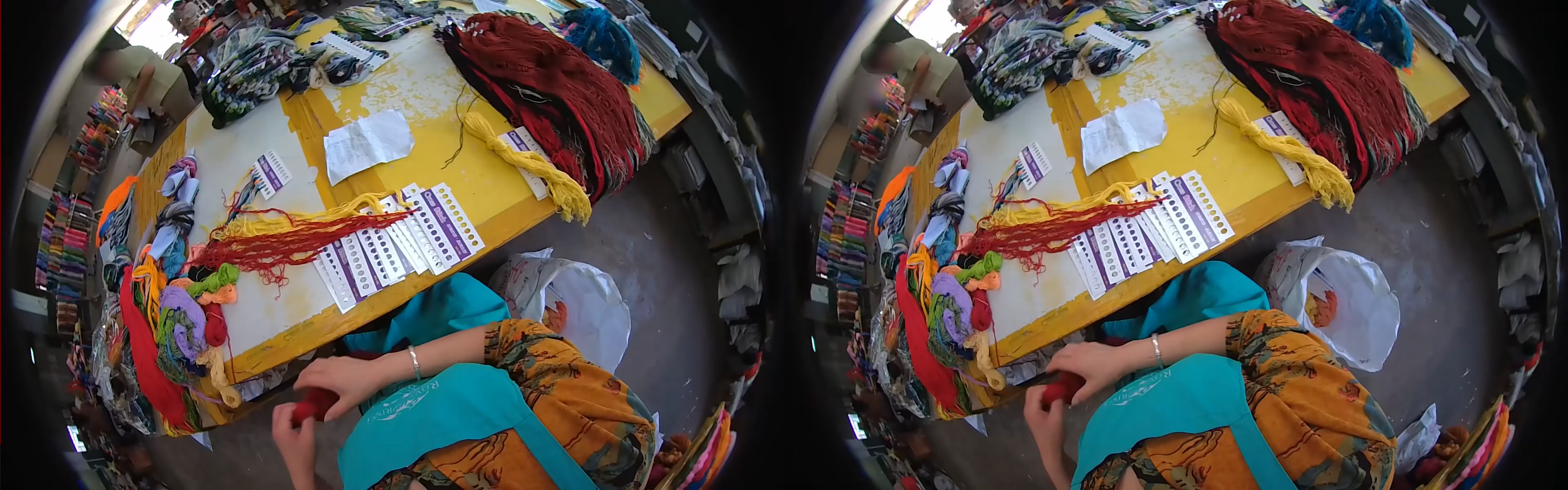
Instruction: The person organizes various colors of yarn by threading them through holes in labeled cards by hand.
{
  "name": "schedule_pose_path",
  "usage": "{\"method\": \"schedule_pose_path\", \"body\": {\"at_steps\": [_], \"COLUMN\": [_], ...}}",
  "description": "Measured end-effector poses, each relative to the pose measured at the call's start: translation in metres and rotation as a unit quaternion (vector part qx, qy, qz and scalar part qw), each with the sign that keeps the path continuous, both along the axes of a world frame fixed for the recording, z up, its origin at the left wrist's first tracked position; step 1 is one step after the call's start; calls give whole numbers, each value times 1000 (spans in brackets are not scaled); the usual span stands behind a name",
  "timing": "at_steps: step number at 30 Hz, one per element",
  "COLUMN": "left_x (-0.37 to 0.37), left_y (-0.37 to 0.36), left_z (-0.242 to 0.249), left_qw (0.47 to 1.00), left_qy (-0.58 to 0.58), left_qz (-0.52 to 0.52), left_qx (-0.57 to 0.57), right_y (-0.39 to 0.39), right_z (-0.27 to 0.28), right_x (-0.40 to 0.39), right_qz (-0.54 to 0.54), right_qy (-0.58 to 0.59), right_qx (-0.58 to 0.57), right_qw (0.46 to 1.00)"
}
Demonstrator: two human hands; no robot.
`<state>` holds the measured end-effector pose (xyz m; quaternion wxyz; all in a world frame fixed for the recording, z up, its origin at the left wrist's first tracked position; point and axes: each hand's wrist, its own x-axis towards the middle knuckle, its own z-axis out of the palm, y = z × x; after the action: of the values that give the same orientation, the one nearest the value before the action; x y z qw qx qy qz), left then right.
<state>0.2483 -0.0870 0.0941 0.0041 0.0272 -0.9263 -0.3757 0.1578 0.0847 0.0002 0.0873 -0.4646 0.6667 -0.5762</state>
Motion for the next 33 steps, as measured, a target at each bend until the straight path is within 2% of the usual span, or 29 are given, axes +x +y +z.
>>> {"method": "schedule_pose_path", "body": {"at_steps": [2, 3, 4, 6, 8, 10, 11, 12, 13, 14, 19, 23, 25, 27, 29, 31, 33], "left_x": [-8, -13, -19, -29, -38, -50, -57, -64, -73, -83, -122, -146, -156, -167, -191, -230, -261], "left_y": [12, 18, 25, 26, 19, 38, 50, 65, 83, 88, 159, 225, 257, 288, 319, 354, 396], "left_z": [-4, -3, -2, 9, 6, 20, 22, 25, 33, 30, 19, 12, 18, 34, 41, 40, 41], "left_qw": [1000, 999, 999, 996, 990, 980, 960, 930, 922, 918, 857, 803, 761, 734, 734, 697, 699], "left_qy": [-15, -31, 27, 83, 83, 62, 46, 31, 34, 18, -91, -156, -208, -239, -236, -254, -239], "left_qz": [-8, -11, -14, -36, -11, 5, 21, 38, 21, -23, -172, -221, -239, -264, -296, -348, -314], "left_qx": [6, 11, 12, 19, 115, 187, 277, 363, 385, 396, 477, 531, 566, 579, 563, 574, 596], "right_y": [-8, -12, -12, -7, 16, 31, 45, 57, 71, 87, 177, 246, 274, 300, 319, 333, 334], "right_z": [14, 13, 8, -4, 18, 26, 31, 29, 23, 16, 18, 35, 47, 70, 89, 106, 112], "right_x": [4, 9, 9, 7, 0, -7, -12, -11, -9, -9, 10, 37, 48, 53, 50, 38, 12], "right_qz": [53, 16, 12, 37, 57, 144, 181, 206, 229, 219, 39, -42, -95, -120, -154, -229, -351], "right_qy": [-85, -126, -125, -195, -233, -347, -354, -430, -499, -525, -433, -481, -460, -433, -403, -421, -337], "right_qx": [89, 77, 76, 94, 72, -8, -44, -114, -184, -191, -252, -359, -361, -313, -272, -254, -290], "right_qw": [991, 989, 989, 976, 968, 927, 916, 872, 816, 800, 864, 799, 806, 837, 860, 840, 824]}}
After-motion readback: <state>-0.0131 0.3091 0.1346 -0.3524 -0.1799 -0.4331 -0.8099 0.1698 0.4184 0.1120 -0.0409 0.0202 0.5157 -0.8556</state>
